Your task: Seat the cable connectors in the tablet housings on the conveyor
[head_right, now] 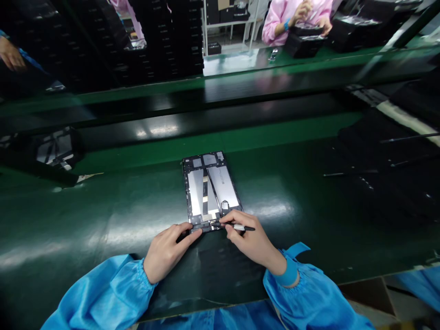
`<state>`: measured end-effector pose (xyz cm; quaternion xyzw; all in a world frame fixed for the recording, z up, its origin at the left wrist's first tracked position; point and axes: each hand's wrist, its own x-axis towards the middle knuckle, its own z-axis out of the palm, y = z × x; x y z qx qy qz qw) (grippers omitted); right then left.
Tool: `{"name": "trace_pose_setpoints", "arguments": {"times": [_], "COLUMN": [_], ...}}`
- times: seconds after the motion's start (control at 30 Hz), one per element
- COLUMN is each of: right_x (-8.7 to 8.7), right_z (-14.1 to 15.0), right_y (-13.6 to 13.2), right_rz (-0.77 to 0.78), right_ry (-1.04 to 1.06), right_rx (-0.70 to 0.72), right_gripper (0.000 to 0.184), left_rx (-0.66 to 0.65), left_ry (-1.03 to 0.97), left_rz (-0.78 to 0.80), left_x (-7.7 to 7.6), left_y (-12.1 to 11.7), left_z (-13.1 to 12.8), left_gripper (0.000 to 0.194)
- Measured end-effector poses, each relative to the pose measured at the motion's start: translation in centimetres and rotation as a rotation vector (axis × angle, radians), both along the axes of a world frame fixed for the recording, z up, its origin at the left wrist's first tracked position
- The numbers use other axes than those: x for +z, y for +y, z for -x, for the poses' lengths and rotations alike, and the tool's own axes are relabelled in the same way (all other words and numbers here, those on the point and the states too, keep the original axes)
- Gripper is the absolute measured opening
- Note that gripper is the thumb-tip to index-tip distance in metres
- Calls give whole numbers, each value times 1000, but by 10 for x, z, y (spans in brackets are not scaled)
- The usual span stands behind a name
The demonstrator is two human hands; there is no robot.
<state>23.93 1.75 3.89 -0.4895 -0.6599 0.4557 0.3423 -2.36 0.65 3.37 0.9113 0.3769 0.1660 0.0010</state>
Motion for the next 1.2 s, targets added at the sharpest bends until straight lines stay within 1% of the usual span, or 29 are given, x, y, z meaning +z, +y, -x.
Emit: {"name": "trace_pose_setpoints", "arguments": {"times": [0.07,0.17,0.27,0.37,0.43,0.53,0.63,0.7,0.8,0.9,0.97,1.03,1.1,1.2], "right_x": [-2,-1,1,5,7,9,8,5,-1,-4,-2,1,6,11], "right_z": [0,5,12,16,16,17,18,18,18,19,20,21,21,21], "right_y": [-2,-4,-5,-4,-3,-3,-4,-4,-4,-5,-5,-4,-2,1], "right_rz": [57,93,19,-68,-74,-33,55,184,353,418,437,417,358,237], "right_ry": [72,163,146,95,92,94,120,159,219,252,219,133,28,-112], "right_rx": [16,95,189,234,250,272,253,197,119,122,142,165,190,221], "right_gripper": [18,21,20,20,19,17,15,17,21,25,26,24,20,16], "left_rx": [-20,-36,-38,-40,-43,-46,-40,-28,-60,-151,-205,-251,-270,-237], "left_ry": [-23,-58,-87,-102,-102,-96,-80,-58,-36,-9,17,22,16,-9], "left_rz": [-13,-19,-13,-14,-16,-25,2,29,56,96,113,115,118,121], "left_x": [-1,-1,-1,-2,-2,-1,4,9,12,9,5,2,1,0], "left_y": [0,1,2,2,3,5,6,1,-17,-35,-40,-40,-37,-34], "left_z": [3,5,4,3,3,3,2,0,-2,-2,-1,1,2,2], "left_gripper": [32,28,25,25,25,24,23,24,27,28,30,32,32,29]}}
